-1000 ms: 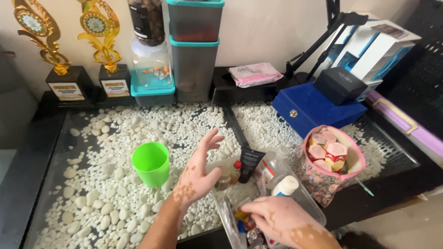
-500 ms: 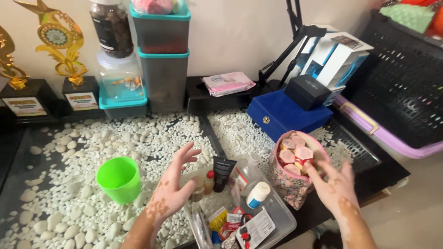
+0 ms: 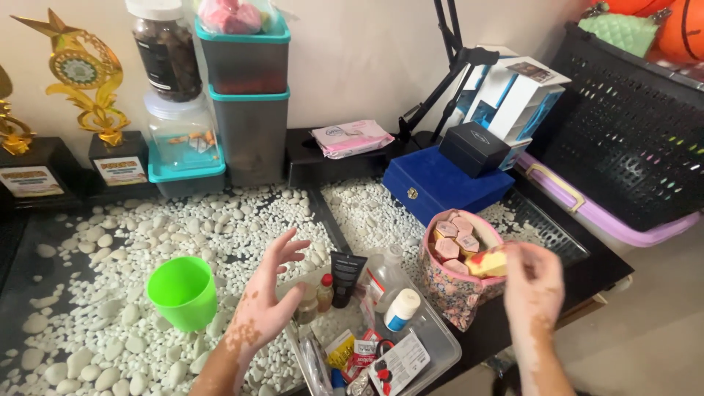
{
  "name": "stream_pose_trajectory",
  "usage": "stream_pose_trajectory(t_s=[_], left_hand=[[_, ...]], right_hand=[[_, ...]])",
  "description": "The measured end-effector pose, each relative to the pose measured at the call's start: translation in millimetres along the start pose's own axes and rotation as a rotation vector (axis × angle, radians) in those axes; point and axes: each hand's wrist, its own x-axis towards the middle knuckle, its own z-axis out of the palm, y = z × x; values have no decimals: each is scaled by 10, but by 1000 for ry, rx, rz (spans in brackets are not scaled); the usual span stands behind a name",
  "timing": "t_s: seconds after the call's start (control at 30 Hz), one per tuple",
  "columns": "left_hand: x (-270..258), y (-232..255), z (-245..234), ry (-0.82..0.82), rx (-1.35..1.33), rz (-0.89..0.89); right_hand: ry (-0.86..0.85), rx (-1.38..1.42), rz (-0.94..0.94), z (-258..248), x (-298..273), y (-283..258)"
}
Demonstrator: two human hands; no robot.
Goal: The recorder is tidying and organizing various items including toys, sports balls, and cosmetics on a table and into storage bins.
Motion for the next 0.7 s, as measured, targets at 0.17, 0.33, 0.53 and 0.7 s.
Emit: stream_pose_trajectory(t_s=[0.17, 0.33, 0.53, 0.7], left_hand=[[-24, -2, -9, 29, -38, 56], [-21, 21, -19, 26, -50, -10], [-19, -7, 19, 27, 11, 7], [-6, -34, 16, 27, -8, 29]], right_hand=[[35, 115, -135, -117, 147, -189], [-138, 42, -195, -98, 282, -216], [-381, -104, -88, 69, 269, 142], [-471, -370, -157, -125, 338, 175]])
